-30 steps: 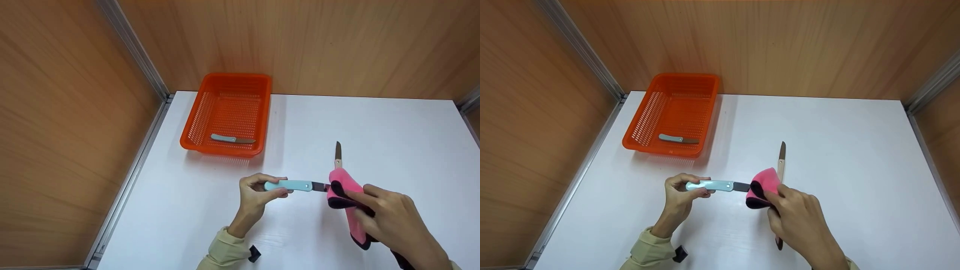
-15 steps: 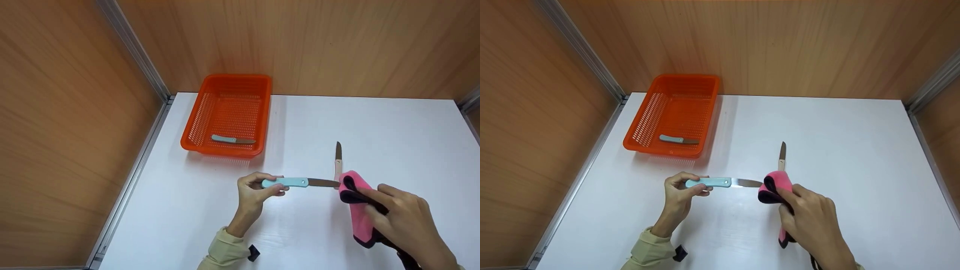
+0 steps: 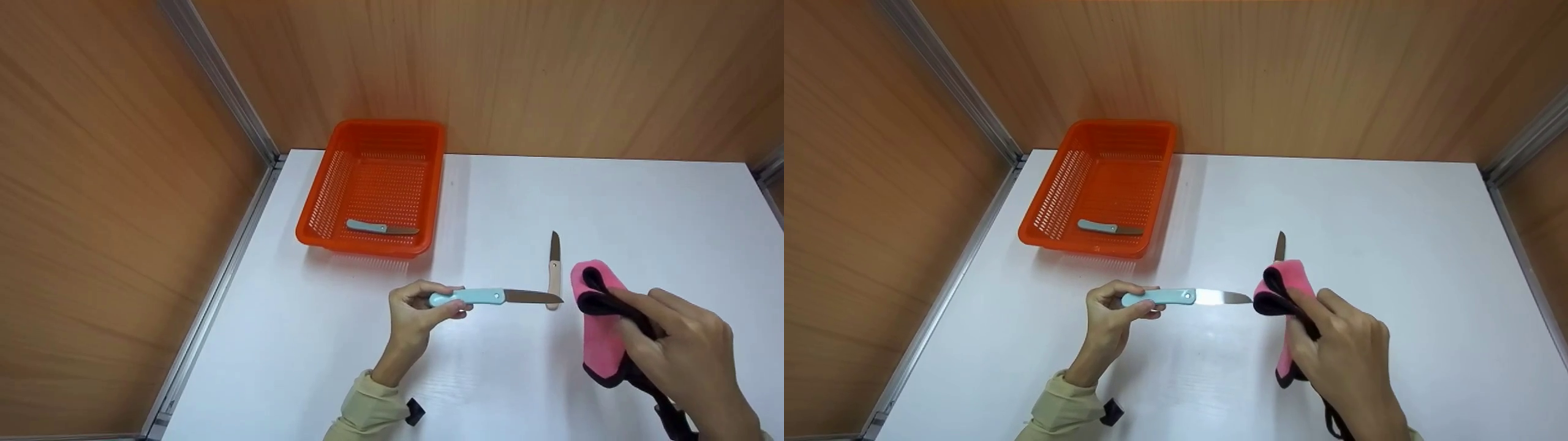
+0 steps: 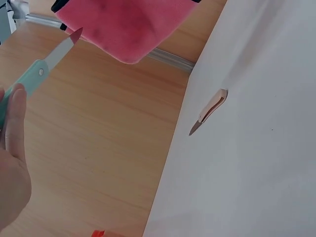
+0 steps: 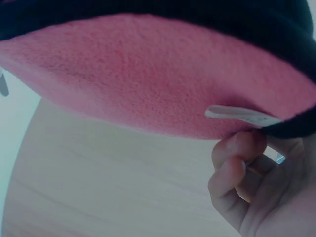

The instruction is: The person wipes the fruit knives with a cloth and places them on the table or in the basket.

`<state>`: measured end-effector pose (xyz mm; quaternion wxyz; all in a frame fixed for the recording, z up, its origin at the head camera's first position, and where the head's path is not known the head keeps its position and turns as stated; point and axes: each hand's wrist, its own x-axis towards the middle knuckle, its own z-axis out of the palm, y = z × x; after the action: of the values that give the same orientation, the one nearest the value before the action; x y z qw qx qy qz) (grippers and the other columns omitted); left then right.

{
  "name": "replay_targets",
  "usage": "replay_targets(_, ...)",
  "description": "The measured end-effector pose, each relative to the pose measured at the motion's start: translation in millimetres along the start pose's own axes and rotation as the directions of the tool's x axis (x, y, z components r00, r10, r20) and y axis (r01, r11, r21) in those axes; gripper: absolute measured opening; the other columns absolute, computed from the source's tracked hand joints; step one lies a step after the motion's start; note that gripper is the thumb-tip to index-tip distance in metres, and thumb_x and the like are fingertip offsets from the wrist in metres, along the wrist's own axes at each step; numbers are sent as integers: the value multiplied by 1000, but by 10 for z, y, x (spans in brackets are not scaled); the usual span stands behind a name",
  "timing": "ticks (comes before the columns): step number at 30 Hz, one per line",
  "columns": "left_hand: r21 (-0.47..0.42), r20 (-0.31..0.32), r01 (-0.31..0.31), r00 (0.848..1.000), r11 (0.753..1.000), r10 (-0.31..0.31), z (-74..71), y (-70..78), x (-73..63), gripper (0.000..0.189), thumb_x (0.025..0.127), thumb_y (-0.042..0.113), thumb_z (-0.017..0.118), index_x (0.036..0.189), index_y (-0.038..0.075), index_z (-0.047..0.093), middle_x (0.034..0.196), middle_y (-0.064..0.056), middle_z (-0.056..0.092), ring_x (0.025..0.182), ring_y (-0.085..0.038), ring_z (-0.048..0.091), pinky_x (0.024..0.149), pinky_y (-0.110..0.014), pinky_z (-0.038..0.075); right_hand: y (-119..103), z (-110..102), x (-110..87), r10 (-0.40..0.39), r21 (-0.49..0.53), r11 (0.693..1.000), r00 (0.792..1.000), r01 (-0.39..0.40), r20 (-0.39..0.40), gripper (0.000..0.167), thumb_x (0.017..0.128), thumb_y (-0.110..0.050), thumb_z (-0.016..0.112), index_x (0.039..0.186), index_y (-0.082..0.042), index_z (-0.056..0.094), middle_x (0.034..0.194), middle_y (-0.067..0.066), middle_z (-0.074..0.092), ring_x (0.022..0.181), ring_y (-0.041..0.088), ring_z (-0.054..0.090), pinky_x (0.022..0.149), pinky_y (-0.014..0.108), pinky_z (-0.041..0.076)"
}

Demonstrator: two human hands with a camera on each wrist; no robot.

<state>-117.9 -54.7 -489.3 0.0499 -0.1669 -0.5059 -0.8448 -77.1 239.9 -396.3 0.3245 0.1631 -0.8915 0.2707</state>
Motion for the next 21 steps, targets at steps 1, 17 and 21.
replay_targets(1, 2, 2, -2, 1000, 1000, 2, 1, 0, 0, 30, 75, -5, 75, 91, -22, 58, 91, -26, 68, 71, -34, 70, 62, -49, 58, -10, 6, 14, -8, 3, 1000, 1000, 8, -7, 26, 64, -1, 59, 84, -4, 76, 54, -13, 43, 46, -4, 23, 38, 12, 15)
replay_targets(17, 9, 55, -67, 996, 998, 66, 4, -45, 13, 26, 75, -8, 74, 90, -23, 59, 92, -28, 67, 73, -31, 70, 63, -50, 58, -207, 197, 104, -90, 69, 993, 996, 91, -8, 30, 64, -1, 56, 84, -7, 77, 57, -14, 39, 47, -2, 23, 39, 11, 15)
replay_targets(21, 9, 57, -60, 997, 998, 59, 22, -40, 11, 26, 75, -7, 74, 90, -22, 59, 91, -29, 67, 73, -30, 70, 63, -50, 58, -311, 292, 98, -108, 116, 988, 994, 104, 24, 29, 63, 1, 58, 84, -5, 76, 58, -12, 40, 47, -1, 24, 39, 12, 16)
